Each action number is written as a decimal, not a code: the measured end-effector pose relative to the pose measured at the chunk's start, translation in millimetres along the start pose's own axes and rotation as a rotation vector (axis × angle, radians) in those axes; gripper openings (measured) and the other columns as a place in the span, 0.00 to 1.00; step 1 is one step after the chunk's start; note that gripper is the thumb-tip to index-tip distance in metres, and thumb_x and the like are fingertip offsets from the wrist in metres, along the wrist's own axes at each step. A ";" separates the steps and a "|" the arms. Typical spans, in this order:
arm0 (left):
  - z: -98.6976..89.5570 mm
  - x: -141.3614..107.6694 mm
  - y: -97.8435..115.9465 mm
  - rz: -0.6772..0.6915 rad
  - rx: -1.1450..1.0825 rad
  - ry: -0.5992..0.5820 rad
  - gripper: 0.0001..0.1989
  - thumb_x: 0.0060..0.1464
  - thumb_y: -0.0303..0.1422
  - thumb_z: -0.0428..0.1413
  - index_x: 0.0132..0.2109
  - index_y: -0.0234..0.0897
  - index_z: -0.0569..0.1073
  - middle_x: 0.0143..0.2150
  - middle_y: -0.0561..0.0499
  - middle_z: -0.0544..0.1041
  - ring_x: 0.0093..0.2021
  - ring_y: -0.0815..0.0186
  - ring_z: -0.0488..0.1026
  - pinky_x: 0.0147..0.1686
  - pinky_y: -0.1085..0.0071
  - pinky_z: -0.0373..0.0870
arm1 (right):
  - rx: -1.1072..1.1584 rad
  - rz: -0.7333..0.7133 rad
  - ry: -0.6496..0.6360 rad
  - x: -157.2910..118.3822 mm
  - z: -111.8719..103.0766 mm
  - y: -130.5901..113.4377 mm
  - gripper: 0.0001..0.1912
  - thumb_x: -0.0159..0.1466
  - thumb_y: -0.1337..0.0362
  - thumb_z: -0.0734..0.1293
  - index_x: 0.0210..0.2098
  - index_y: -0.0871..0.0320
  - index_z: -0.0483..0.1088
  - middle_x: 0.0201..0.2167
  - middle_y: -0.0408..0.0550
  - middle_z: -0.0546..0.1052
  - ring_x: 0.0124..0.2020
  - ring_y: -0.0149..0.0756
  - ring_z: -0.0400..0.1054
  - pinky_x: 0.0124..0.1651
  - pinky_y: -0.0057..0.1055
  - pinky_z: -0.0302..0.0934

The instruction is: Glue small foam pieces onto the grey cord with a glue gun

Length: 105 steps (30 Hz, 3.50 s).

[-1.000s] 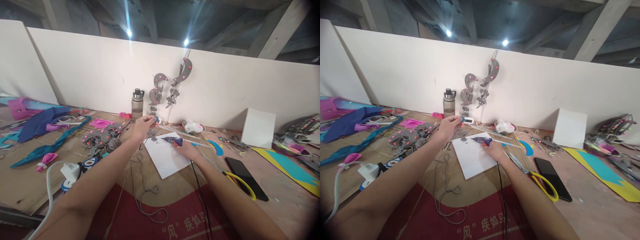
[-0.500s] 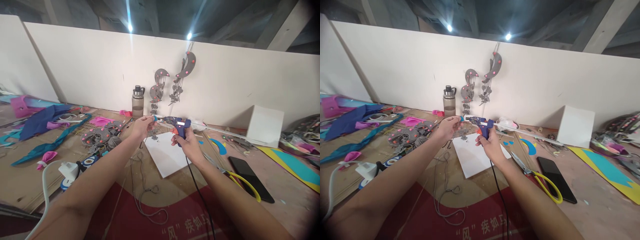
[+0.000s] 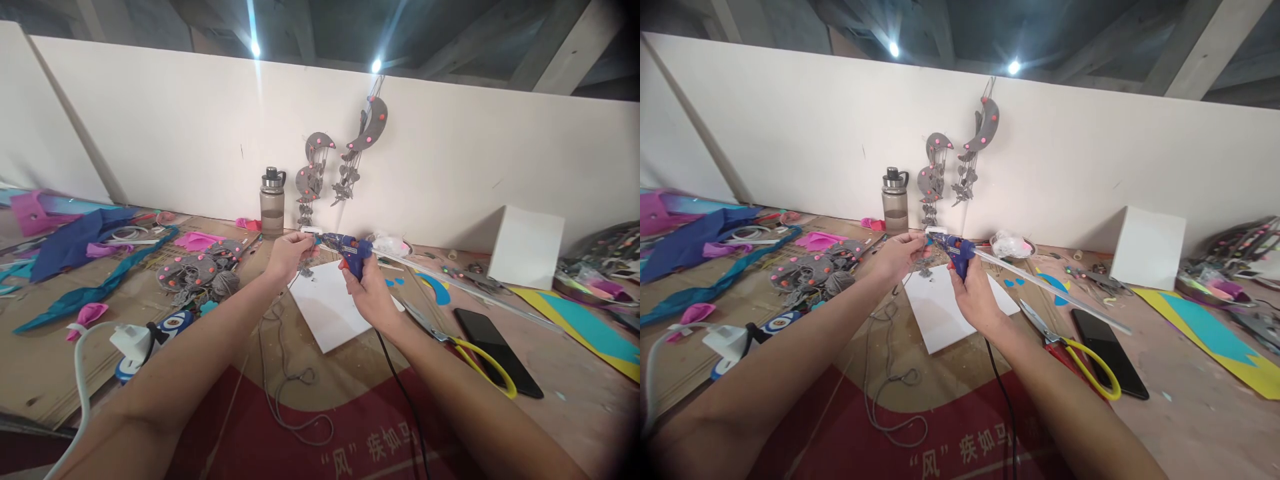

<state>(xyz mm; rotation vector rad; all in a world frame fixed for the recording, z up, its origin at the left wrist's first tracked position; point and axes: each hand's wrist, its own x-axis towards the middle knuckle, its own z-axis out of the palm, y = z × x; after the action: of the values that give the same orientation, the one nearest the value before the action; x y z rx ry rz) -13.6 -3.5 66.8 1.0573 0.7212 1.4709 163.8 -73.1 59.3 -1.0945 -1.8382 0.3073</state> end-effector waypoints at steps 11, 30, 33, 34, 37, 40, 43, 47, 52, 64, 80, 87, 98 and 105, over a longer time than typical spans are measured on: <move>3.1 -1.2 0.6 0.035 0.024 0.056 0.10 0.40 0.31 0.66 0.28 0.31 0.73 0.25 0.52 0.73 0.24 0.71 0.72 0.32 0.70 0.71 | -0.147 0.015 0.085 -0.6 4.1 4.0 0.15 0.64 0.57 0.58 0.48 0.57 0.58 0.42 0.58 0.73 0.45 0.48 0.67 0.49 0.48 0.61; 2.6 -2.2 2.9 0.038 0.024 0.047 0.10 0.41 0.31 0.65 0.28 0.31 0.73 0.25 0.51 0.73 0.24 0.71 0.71 0.31 0.71 0.70 | -0.142 0.024 0.058 -2.1 4.6 1.7 0.14 0.65 0.57 0.58 0.47 0.57 0.60 0.44 0.59 0.72 0.46 0.49 0.66 0.49 0.48 0.61; 3.0 -1.7 1.5 0.012 0.035 0.038 0.10 0.40 0.31 0.65 0.27 0.31 0.72 0.25 0.51 0.73 0.24 0.71 0.71 0.31 0.71 0.70 | -0.141 -0.004 0.056 -1.7 4.6 0.4 0.12 0.65 0.58 0.58 0.45 0.57 0.60 0.44 0.59 0.72 0.47 0.49 0.65 0.49 0.47 0.61; 3.1 -1.5 1.1 0.006 0.040 0.038 0.10 0.40 0.31 0.65 0.27 0.31 0.72 0.25 0.51 0.73 0.24 0.71 0.71 0.31 0.71 0.70 | -0.139 -0.006 0.055 -1.6 4.4 0.1 0.12 0.65 0.58 0.58 0.45 0.57 0.60 0.45 0.59 0.71 0.48 0.48 0.65 0.49 0.47 0.60; 2.9 -1.4 1.3 0.023 0.040 0.040 0.10 0.40 0.32 0.65 0.27 0.31 0.72 0.24 0.52 0.72 0.24 0.71 0.71 0.30 0.71 0.69 | -0.128 0.012 0.048 -1.4 3.9 0.0 0.12 0.64 0.58 0.58 0.45 0.56 0.60 0.45 0.59 0.71 0.48 0.48 0.65 0.50 0.47 0.60; 1.3 -0.8 3.0 0.055 0.028 0.063 0.11 0.39 0.33 0.66 0.28 0.31 0.72 0.25 0.52 0.72 0.25 0.71 0.71 0.30 0.71 0.69 | -0.107 0.048 0.045 -1.7 3.1 -0.8 0.13 0.63 0.58 0.59 0.45 0.56 0.59 0.44 0.58 0.71 0.45 0.47 0.66 0.48 0.47 0.61; -2.4 1.3 4.4 0.060 0.013 0.088 0.12 0.38 0.32 0.66 0.28 0.31 0.72 0.26 0.51 0.73 0.25 0.70 0.71 0.31 0.70 0.70 | 0.017 0.106 0.016 0.0 1.1 -2.5 0.12 0.62 0.59 0.59 0.45 0.56 0.59 0.40 0.54 0.72 0.35 0.40 0.67 0.39 0.41 0.64; -9.0 6.4 3.7 0.049 -0.032 0.106 0.12 0.37 0.31 0.66 0.28 0.31 0.72 0.25 0.52 0.73 0.26 0.70 0.72 0.33 0.69 0.71 | 0.258 0.288 -0.033 9.5 -7.5 0.9 0.09 0.59 0.62 0.60 0.40 0.55 0.61 0.32 0.46 0.74 0.24 0.32 0.64 0.29 0.33 0.62; -11.4 9.2 3.2 0.041 -0.077 0.105 0.12 0.38 0.31 0.67 0.29 0.30 0.73 0.26 0.50 0.74 0.28 0.70 0.73 0.35 0.70 0.72 | 0.051 0.677 -0.169 20.6 -23.6 18.8 0.02 0.54 0.65 0.63 0.27 0.57 0.64 0.20 0.44 0.71 0.22 0.33 0.65 0.27 0.30 0.58; -2.0 -4.4 9.5 0.339 0.368 0.087 0.05 0.48 0.32 0.59 0.31 0.35 0.74 0.26 0.51 0.73 0.25 0.70 0.68 0.30 0.72 0.66 | -0.659 0.481 -0.296 18.7 -24.2 51.1 0.15 0.59 0.56 0.64 0.21 0.57 0.63 0.26 0.58 0.75 0.32 0.45 0.70 0.36 0.37 0.59; 24.6 -32.6 4.0 0.615 0.728 -0.069 0.03 0.48 0.27 0.58 0.31 0.39 0.76 0.31 0.50 0.73 0.31 0.67 0.66 0.37 0.70 0.63 | 0.981 0.476 -0.066 11.6 10.9 -25.4 0.21 0.50 0.55 0.73 0.33 0.53 0.58 0.25 0.33 0.65 0.20 0.21 0.55 0.30 0.28 0.62; 31.2 -33.3 -4.1 0.335 0.482 -0.056 0.05 0.49 0.32 0.59 0.33 0.36 0.76 0.26 0.52 0.74 0.26 0.69 0.70 0.28 0.73 0.67 | 0.712 0.352 0.067 11.8 11.0 -7.7 0.14 0.57 0.53 0.68 0.33 0.54 0.62 0.23 0.35 0.61 0.19 0.23 0.48 0.19 0.23 0.46; 35.5 -34.2 -8.2 0.241 0.425 -0.080 0.08 0.47 0.33 0.59 0.35 0.33 0.76 0.28 0.50 0.77 0.27 0.69 0.75 0.29 0.71 0.74 | 0.451 0.253 0.136 10.6 12.6 4.2 0.11 0.61 0.54 0.64 0.31 0.56 0.65 0.24 0.39 0.66 0.23 0.27 0.55 0.26 0.26 0.51; 34.8 -33.0 -10.7 0.238 0.418 -0.098 0.09 0.47 0.33 0.59 0.36 0.33 0.76 0.31 0.49 0.78 0.28 0.69 0.75 0.31 0.71 0.75 | 0.439 0.253 0.142 11.3 12.5 4.6 0.10 0.61 0.56 0.63 0.31 0.56 0.67 0.25 0.40 0.68 0.25 0.28 0.57 0.27 0.27 0.52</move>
<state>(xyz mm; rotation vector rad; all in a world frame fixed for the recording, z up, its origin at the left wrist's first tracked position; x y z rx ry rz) 21.3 -38.1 64.4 1.5680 0.8793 1.4888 154.3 -58.7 56.7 -1.0055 -1.4172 0.7253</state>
